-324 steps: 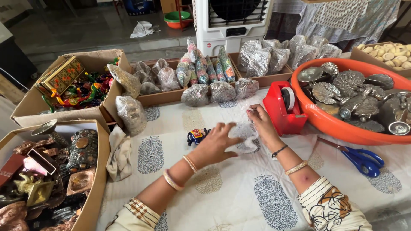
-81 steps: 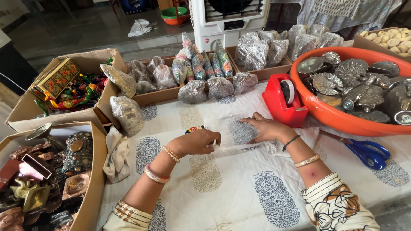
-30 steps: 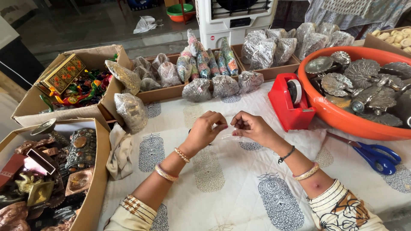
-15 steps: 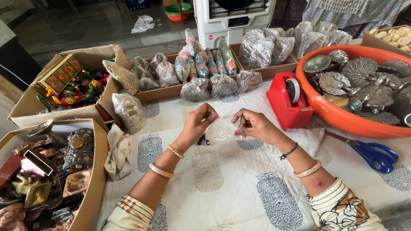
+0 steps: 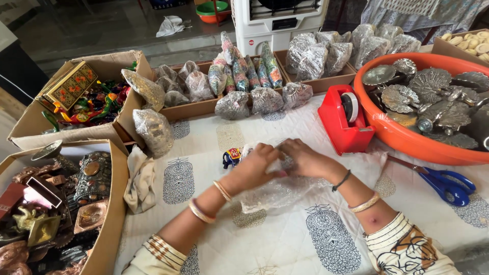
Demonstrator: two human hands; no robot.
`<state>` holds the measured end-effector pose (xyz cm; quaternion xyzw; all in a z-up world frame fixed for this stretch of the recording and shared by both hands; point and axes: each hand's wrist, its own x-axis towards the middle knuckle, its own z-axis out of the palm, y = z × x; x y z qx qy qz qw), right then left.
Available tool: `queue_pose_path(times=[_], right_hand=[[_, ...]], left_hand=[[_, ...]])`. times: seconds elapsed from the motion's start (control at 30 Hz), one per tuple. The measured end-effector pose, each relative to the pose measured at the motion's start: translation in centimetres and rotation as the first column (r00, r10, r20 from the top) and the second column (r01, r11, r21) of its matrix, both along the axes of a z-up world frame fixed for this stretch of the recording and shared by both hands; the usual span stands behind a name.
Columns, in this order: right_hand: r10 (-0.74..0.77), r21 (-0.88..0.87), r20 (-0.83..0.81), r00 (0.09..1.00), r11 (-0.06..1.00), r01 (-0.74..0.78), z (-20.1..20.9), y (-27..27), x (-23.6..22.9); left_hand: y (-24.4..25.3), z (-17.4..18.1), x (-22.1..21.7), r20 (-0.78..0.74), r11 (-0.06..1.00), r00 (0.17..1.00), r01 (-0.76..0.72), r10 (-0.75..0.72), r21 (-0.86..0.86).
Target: Packing small decorative figurines and jewelry into plastic bags and a small box using tape and scissors.
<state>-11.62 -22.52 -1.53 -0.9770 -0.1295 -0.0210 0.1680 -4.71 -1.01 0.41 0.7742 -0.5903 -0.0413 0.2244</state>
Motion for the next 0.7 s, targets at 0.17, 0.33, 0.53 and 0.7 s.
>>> queue_pose_path(times=[0.17, 0.33, 0.53, 0.7], right_hand=[[-0.018, -0.130, 0.195, 0.981, 0.990, 0.044, -7.1, -4.0, 2.0], [-0.124, 0.028, 0.195, 0.973, 0.992, 0.120, -4.9, -4.1, 1.9], [-0.317, 0.207, 0.349, 0.882, 0.944, 0.258, 0.3, -2.0, 0.1], [-0.151, 0.247, 0.172, 0.973, 0.963, 0.106, 2.0, -1.2, -0.5]], left_hand=[[-1.2, -6.1, -3.1, 0.391, 0.997, 0.920, -0.059, 0.037, 0.046], [-0.6, -4.8, -3.6, 0.426, 1.000, 0.905, -0.024, 0.016, 0.013], [0.5, -0.3, 0.7, 0.230, 0.968, 0.941, -0.231, 0.249, -0.101], [3.1, -0.3, 6.5, 0.310, 0.904, 0.850, -0.416, 0.425, -0.099]])
